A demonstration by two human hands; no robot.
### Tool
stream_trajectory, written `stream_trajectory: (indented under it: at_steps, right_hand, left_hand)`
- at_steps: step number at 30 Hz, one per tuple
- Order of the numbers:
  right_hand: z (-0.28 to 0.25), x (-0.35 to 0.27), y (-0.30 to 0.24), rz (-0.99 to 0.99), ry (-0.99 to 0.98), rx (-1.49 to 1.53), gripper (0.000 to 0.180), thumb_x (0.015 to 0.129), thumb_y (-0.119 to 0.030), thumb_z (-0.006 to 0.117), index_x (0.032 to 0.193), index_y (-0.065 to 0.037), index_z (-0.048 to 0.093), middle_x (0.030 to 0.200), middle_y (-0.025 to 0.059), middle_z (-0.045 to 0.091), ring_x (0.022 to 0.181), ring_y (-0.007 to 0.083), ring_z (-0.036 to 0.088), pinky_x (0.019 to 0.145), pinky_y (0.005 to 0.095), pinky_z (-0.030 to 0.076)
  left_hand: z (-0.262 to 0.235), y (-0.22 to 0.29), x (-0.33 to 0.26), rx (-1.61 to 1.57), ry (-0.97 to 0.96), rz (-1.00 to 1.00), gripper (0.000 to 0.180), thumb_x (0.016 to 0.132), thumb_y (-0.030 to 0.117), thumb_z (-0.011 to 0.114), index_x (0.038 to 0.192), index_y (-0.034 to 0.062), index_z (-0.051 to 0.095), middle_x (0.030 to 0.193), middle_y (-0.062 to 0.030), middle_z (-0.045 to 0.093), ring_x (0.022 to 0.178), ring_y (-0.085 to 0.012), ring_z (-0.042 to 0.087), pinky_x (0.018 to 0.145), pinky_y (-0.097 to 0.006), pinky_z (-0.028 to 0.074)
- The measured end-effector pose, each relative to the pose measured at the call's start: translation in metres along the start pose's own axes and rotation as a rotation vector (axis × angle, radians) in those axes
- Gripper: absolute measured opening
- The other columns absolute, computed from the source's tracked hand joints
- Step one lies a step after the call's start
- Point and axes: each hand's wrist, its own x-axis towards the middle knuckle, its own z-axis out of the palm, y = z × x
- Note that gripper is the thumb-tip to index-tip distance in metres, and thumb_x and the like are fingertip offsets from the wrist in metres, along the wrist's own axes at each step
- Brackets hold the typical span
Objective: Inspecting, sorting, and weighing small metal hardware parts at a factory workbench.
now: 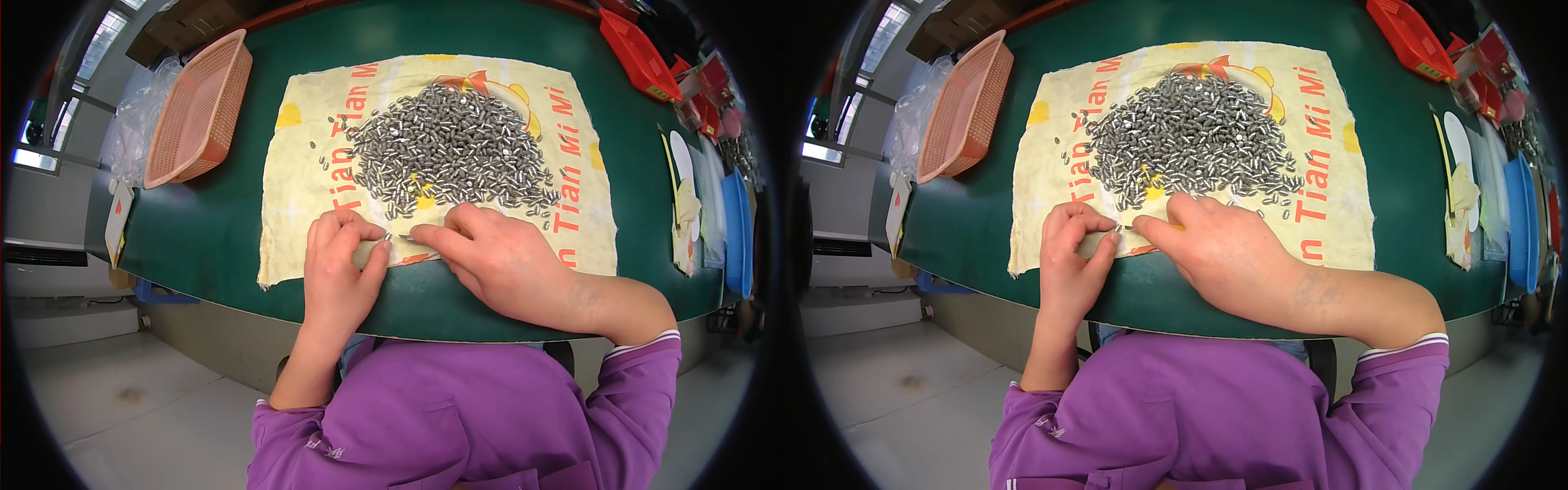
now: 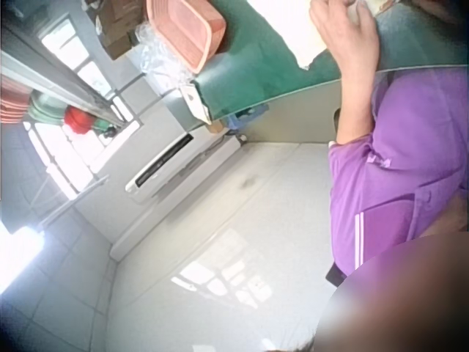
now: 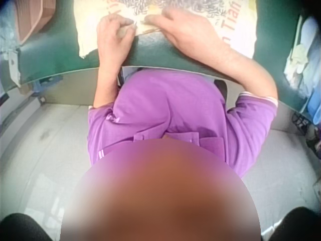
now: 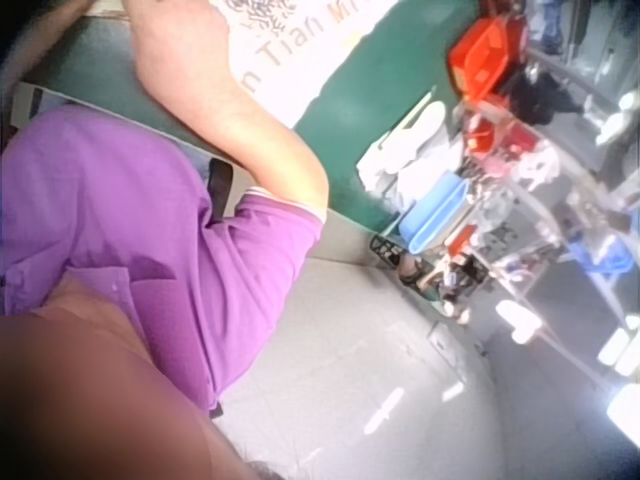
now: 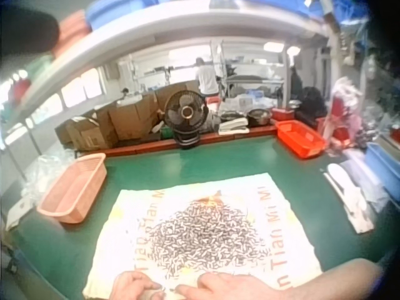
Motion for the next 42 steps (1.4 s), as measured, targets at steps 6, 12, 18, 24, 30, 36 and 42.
stream_trajectory:
  at_steps: [6, 12, 18, 24, 30, 36, 42]
  right_hand:
    - [0.0011, 0.0008, 0.0, 0.002, -0.025, 0.006, 0.04, 0.082, -0.008, 0.063, 0.121, -0.011, 0.059, 0.092, 0.0106, 0.054, 0.078, 0.0266, 0.061, 0.061, 0.0371, 0.052]
    - [0.0017, 0.0009, 0.0009, -0.008, -0.024, -0.003, 0.039, 0.082, -0.009, 0.062, 0.121, -0.011, 0.059, 0.091, 0.0103, 0.054, 0.078, 0.0262, 0.06, 0.062, 0.0364, 0.052]
    - [0.0009, 0.0008, 0.0006, -0.005, -0.04, 0.002, 0.04, 0.082, -0.009, 0.061, 0.122, -0.011, 0.059, 0.091, 0.0105, 0.053, 0.079, 0.0265, 0.06, 0.065, 0.0365, 0.052]
    - [0.0005, 0.0009, 0.0005, -0.005, -0.067, -0.03, 0.042, 0.08, -0.008, 0.06, 0.122, -0.01, 0.059, 0.092, 0.0106, 0.054, 0.081, 0.0264, 0.061, 0.067, 0.0365, 0.052]
    - [0.0006, 0.0012, 0.0006, -0.017, -0.063, -0.039, 0.041, 0.08, -0.008, 0.06, 0.121, -0.009, 0.059, 0.092, 0.0104, 0.055, 0.082, 0.0264, 0.061, 0.067, 0.0365, 0.052]
    - [0.0003, 0.0021, 0.0005, -0.025, -0.064, -0.037, 0.042, 0.079, -0.007, 0.06, 0.121, -0.009, 0.059, 0.092, 0.0103, 0.055, 0.083, 0.026, 0.061, 0.067, 0.0363, 0.052]
    - [0.0015, 0.0036, 0.0004, -0.031, -0.07, -0.042, 0.042, 0.079, -0.007, 0.06, 0.121, -0.009, 0.059, 0.092, 0.01, 0.055, 0.083, 0.026, 0.061, 0.067, 0.0364, 0.053]
  left_hand:
    - [0.0008, 0.0002, -0.0005, -0.004, -0.001, -0.002, 0.018, 0.073, -0.001, 0.075, 0.088, 0.0035, 0.066, 0.098, -0.0093, 0.058, 0.1, -0.0264, 0.057, 0.087, -0.036, 0.047]
    - [0.0018, 0.0003, -0.0004, -0.015, -0.012, -0.003, 0.019, 0.073, -0.002, 0.075, 0.088, 0.0037, 0.066, 0.096, -0.0085, 0.059, 0.099, -0.0256, 0.057, 0.086, -0.036, 0.047]
    - [0.002, -0.0002, -0.0004, -0.028, -0.011, 0.007, 0.019, 0.072, -0.003, 0.075, 0.088, 0.0039, 0.066, 0.096, -0.0081, 0.059, 0.099, -0.025, 0.057, 0.086, -0.035, 0.047]
    - [0.0025, -0.0012, -0.0007, -0.04, -0.004, 0.009, 0.019, 0.072, -0.003, 0.075, 0.087, 0.0036, 0.067, 0.095, -0.0081, 0.059, 0.098, -0.0244, 0.058, 0.085, -0.035, 0.047]
    - [0.0036, -0.001, -0.001, -0.034, 0.005, 0.007, 0.017, 0.073, 0.001, 0.076, 0.086, 0.005, 0.067, 0.096, -0.0079, 0.058, 0.097, -0.0257, 0.057, 0.084, -0.036, 0.047]
    - [0.0039, 0.0003, -0.0021, -0.007, 0.016, 0.016, 0.019, 0.074, -0.001, 0.075, 0.09, 0.0035, 0.068, 0.096, -0.0084, 0.058, 0.096, -0.025, 0.057, 0.084, -0.035, 0.047]
    - [0.005, -0.0017, -0.0017, 0.0, 0.011, 0.041, 0.021, 0.074, 0.004, 0.076, 0.093, 0.0075, 0.07, 0.096, -0.0074, 0.057, 0.095, -0.0266, 0.056, 0.082, -0.037, 0.047]
